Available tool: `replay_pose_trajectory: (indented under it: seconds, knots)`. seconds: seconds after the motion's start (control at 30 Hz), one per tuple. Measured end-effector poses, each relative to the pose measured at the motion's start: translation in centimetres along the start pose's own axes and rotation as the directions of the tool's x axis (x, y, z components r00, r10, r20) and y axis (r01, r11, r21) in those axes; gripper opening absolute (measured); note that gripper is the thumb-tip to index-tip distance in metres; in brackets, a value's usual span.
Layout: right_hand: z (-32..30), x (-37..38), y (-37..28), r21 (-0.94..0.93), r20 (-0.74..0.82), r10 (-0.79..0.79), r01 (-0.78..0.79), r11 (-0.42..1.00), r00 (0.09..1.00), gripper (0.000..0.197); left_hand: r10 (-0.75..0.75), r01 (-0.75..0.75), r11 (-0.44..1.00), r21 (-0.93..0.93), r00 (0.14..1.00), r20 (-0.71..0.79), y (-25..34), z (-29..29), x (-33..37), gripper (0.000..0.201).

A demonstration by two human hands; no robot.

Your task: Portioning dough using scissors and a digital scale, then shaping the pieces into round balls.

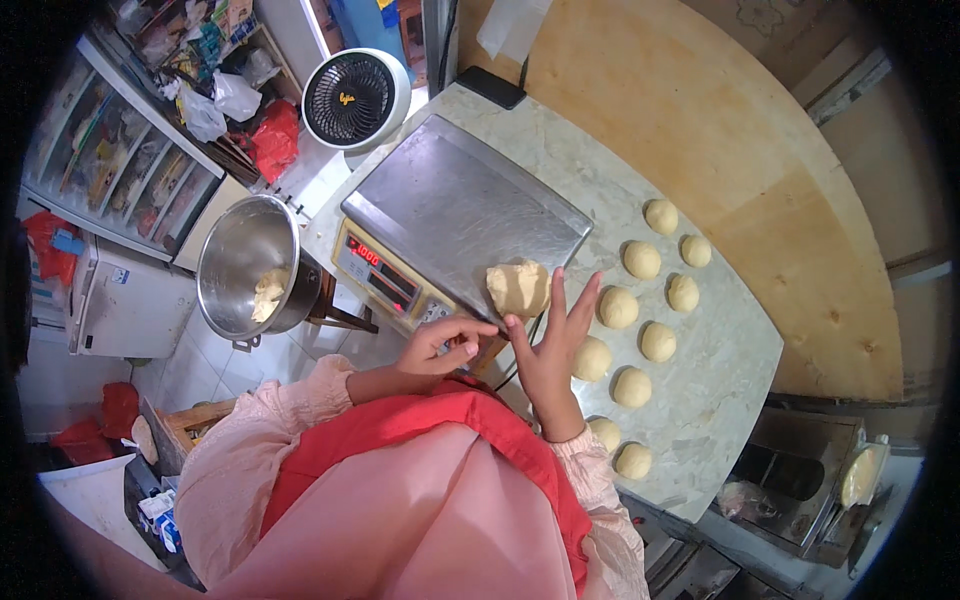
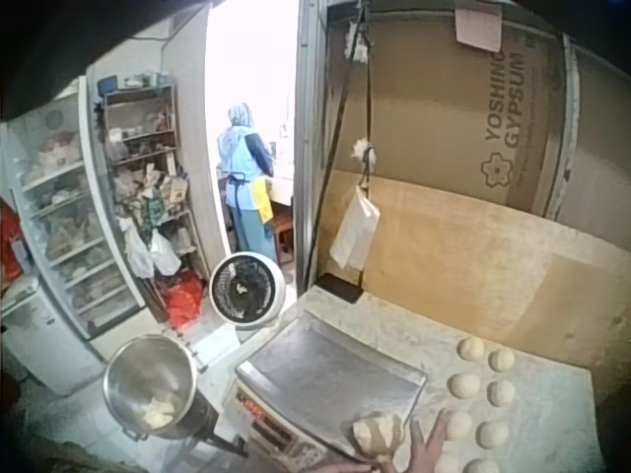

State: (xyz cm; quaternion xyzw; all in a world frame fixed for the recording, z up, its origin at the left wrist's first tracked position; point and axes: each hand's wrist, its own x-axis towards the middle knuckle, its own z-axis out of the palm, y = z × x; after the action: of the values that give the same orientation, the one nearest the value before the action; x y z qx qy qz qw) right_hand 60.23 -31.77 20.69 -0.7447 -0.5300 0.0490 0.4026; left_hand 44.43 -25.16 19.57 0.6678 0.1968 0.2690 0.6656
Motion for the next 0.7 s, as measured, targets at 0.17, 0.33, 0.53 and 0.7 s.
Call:
replay_pose_trajectory:
  seconds: [0.17,0.33,0.53,0.7]
  knots:
    - [-0.1,-0.1,-1.1,-0.027,0.023,-0.021,0.021,0.999,1.000,0.069,-0.051,0.049,0.999,0.016,0.993,0.111,-0.1,0.5,0.3,0.020]
    - [0.3,0.3,-0.9,-0.070,0.035,-0.046,0.049,0.996,0.998,0.069,0.053,-0.054,0.998,0.013,0.995,0.084,-0.6,1.1,0.4,0.018]
    - [1.1,1.1,-1.0,-0.166,0.045,-0.082,0.089,0.982,0.996,0.066,0.054,-0.053,0.999,-0.008,0.991,0.119,-0.5,1.0,0.3,0.019]
    - [3.9,1.6,1.6,-0.258,0.225,-0.116,0.174,0.951,0.967,0.053,-0.177,0.172,0.984,0.041,0.951,0.252,0.8,0.8,0.6,0.024]
